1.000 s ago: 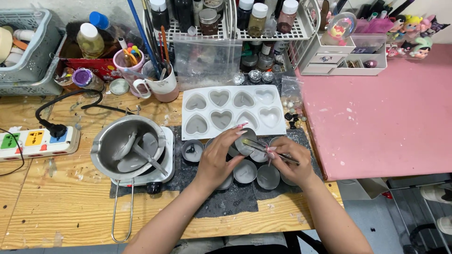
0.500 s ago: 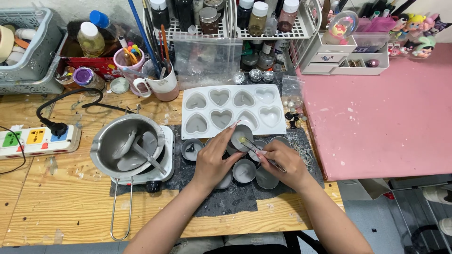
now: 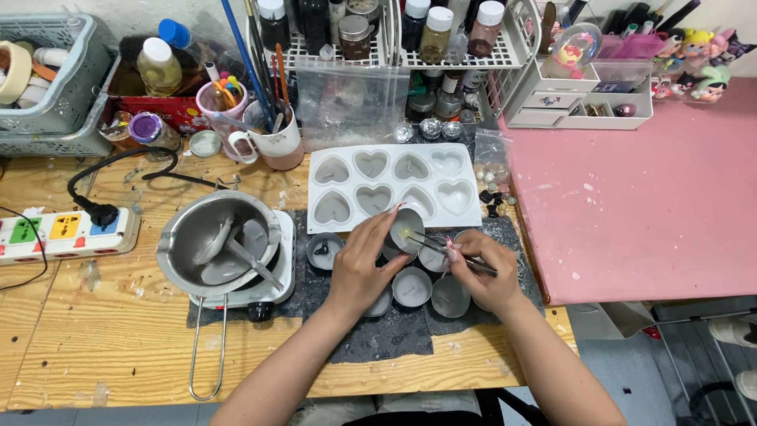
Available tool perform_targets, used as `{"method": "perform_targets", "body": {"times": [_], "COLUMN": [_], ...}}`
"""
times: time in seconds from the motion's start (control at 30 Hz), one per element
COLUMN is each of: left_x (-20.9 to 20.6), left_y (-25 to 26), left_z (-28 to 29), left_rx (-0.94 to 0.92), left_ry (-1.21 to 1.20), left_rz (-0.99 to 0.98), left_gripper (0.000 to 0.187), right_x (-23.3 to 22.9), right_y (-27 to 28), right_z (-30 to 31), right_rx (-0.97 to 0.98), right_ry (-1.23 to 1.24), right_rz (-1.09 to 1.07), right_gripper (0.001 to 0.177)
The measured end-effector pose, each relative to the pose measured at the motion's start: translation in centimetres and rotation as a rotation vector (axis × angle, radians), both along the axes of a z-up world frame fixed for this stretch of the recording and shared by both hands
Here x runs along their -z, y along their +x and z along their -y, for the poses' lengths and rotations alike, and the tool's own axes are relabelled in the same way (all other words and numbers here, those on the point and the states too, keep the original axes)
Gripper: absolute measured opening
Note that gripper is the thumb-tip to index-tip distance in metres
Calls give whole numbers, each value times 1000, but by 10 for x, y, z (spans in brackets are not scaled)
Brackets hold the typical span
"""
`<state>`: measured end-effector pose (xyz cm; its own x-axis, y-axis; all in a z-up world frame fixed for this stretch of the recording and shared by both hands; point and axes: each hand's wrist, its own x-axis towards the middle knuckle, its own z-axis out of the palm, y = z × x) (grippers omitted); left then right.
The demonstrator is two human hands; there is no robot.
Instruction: The person is preparing candle molds and wicks.
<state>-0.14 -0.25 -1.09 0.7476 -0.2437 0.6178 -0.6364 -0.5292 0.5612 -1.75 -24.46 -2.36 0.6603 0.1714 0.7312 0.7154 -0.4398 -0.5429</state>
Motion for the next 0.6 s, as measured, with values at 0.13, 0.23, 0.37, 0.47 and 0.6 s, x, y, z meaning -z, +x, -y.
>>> {"method": "perform_targets", "body": {"times": [0.13, 0.23, 0.37, 0.47, 0.6], "left_x": [4, 4, 10, 15, 14], "left_y": [3, 2, 4, 6, 5], "left_z": [3, 4, 4, 2, 2], "left_rx": [32, 24, 65, 61, 24], "left_ry": [18, -35, -136, -154, -174], "left_rz": [-74, -87, -131, -137, -175], "left_gripper": [92, 92, 79, 75, 72], "right_x": [-8, -11, -9, 4, 14], "right_y": [1, 0, -3, -6, -6], "right_z": [-2, -9, -18, -20, -24], "right_rx": [-49, -51, -71, -55, -90], "right_ry": [-52, -101, -173, -123, 35], "right_rz": [-89, -202, -54, -109, -166], "right_gripper": [14, 13, 13, 12, 8]}}
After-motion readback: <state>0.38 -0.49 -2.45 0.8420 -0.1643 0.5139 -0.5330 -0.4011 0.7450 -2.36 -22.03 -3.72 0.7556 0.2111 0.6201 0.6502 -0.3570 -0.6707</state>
